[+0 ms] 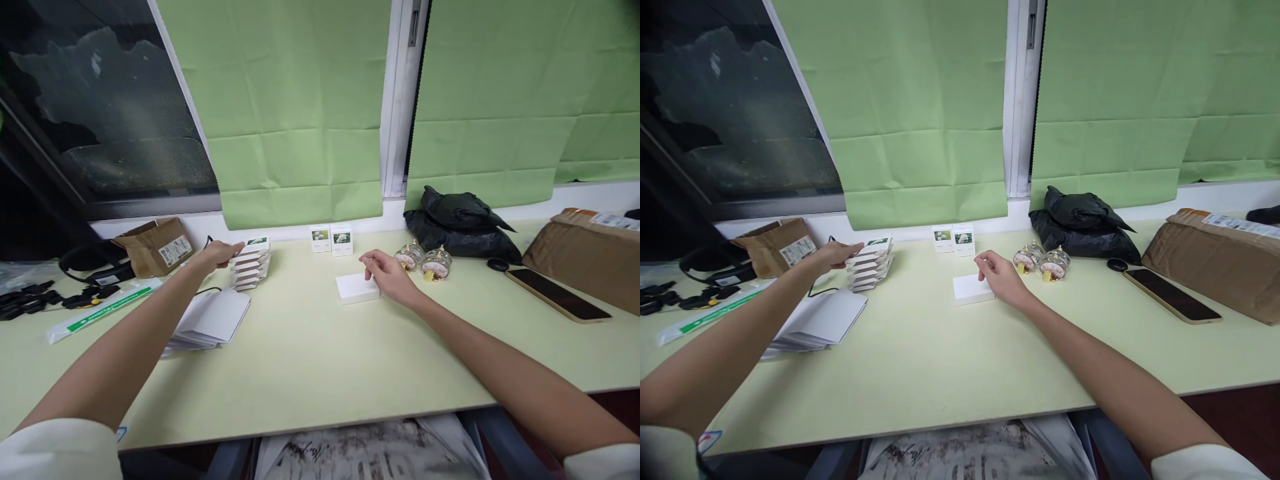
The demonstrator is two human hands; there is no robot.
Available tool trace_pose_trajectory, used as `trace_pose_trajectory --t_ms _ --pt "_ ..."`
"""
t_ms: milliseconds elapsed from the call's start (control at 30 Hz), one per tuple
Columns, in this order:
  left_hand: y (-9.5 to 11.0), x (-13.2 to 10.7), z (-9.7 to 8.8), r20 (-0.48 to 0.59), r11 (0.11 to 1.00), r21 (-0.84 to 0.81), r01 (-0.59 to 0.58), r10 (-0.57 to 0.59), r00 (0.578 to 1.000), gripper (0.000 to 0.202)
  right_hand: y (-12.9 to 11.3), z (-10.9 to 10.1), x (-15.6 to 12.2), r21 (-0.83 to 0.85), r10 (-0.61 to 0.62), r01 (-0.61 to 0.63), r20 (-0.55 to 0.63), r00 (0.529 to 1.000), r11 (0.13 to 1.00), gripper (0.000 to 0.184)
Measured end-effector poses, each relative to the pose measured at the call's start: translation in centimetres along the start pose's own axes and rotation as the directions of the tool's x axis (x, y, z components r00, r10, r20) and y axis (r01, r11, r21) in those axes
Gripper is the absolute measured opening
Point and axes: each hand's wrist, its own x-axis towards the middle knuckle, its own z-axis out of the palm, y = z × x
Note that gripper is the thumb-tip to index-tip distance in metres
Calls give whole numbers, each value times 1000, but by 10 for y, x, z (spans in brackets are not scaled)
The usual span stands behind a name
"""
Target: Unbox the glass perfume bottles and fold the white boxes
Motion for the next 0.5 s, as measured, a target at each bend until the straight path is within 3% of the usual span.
trace_pose_trajectory --t_ms 100,200,300,333,367,400,433,500 --pt "5 -4 -1 -27 990 97 101 -99 995 43 1 -3 0 -106 -8 4 -33 999 994 35" --pt "19 -7 -8 -114 982 164 93 -75 991 44 0 -7 0 -292 -1 -11 -42 999 956 28" --pt "45 -25 -9 -259 976 218 -24 82 962 47 4 -12 3 -514 64 -67 -23 998 855 20" --pt "56 -37 -4 -297 967 232 -102 171 940 47 6 -13 3 -557 102 -94 -15 995 825 18" --pt "67 -54 4 -341 935 244 -255 329 880 46 8 -14 4 -580 141 -120 -8 990 806 17" --pt "78 -73 15 -332 886 238 -398 459 824 46 11 -14 4 -588 176 -142 1 984 796 17" --pt "87 -95 29 -241 832 209 -515 554 797 47 13 -14 4 -586 205 -161 9 979 794 16" --pt "98 -140 63 127 720 115 -684 672 729 50 17 -14 4 -565 250 -190 30 968 803 16"
